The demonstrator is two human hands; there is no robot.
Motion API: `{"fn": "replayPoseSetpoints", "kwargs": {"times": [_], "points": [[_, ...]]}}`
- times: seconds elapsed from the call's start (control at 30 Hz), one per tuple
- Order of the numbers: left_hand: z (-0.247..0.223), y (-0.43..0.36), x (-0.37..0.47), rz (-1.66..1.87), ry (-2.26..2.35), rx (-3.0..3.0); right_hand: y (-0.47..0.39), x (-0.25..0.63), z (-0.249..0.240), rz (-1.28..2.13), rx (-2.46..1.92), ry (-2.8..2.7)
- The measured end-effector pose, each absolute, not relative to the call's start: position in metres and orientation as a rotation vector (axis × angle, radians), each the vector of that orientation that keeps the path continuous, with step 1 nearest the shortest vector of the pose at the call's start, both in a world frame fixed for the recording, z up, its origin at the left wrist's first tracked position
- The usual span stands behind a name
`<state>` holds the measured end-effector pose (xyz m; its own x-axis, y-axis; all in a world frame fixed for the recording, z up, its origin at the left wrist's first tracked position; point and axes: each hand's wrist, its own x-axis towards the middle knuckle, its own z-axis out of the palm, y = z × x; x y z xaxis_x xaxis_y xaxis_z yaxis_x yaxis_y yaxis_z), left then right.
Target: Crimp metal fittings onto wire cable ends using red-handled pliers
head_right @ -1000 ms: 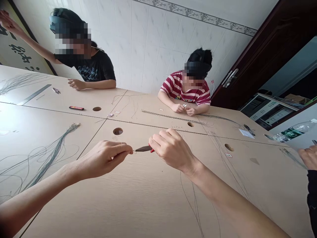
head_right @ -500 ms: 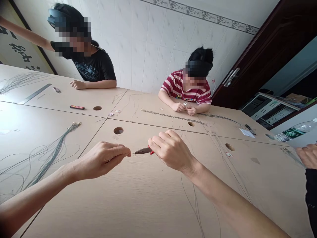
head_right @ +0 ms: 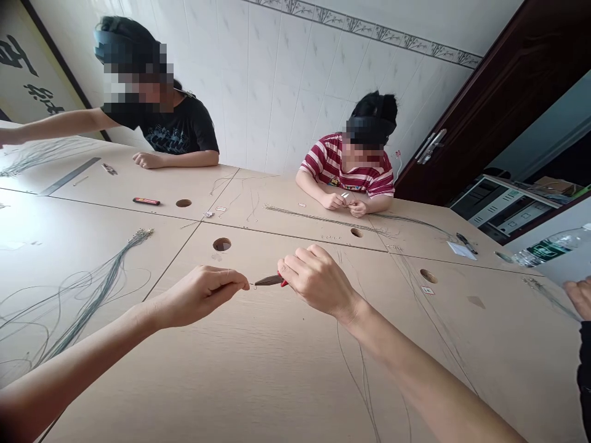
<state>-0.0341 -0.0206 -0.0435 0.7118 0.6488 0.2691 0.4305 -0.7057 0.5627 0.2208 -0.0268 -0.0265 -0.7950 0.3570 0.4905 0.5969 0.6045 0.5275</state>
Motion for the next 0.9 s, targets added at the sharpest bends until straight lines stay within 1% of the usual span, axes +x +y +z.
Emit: {"fn": "replayPoseSetpoints", "kwargs": {"times": [0.13, 0.3, 0.4, 0.47, 0.53, 0.63, 0.7, 0.8, 0.9], "points": [[-0.046, -0.021, -0.034, 0.631, 0.925, 2.309, -0.022, 0.217, -0.030, -1.022, -0.740, -2.487], [-0.045, -0.025, -0.033, 0.681, 0.945, 2.269, -0.021, 0.215, -0.029, -1.045, -0.728, -2.484], [-0.045, -0.026, -0.030, 0.684, 0.998, 2.172, -0.020, 0.218, -0.029, -0.940, -0.777, -2.531], [-0.045, -0.025, -0.028, 0.703, 1.040, 2.017, -0.022, 0.219, -0.030, -0.696, -0.874, -2.545], [-0.046, -0.023, -0.028, 0.717, 1.016, 1.793, -0.025, 0.217, -0.032, -0.288, -1.010, -2.454], [-0.049, -0.018, -0.028, 0.689, 0.837, 1.434, -0.030, 0.207, -0.038, 0.394, -1.165, -2.082], [-0.052, -0.015, -0.028, 0.663, 0.723, 1.236, -0.034, 0.196, -0.041, 0.746, -1.191, -1.840], [-0.056, -0.014, -0.026, 0.666, 0.640, 1.035, -0.038, 0.179, -0.045, 1.030, -1.163, -1.649], [-0.058, -0.015, -0.024, 0.681, 0.618, 0.975, -0.039, 0.166, -0.046, 1.107, -1.093, -1.588]]}}
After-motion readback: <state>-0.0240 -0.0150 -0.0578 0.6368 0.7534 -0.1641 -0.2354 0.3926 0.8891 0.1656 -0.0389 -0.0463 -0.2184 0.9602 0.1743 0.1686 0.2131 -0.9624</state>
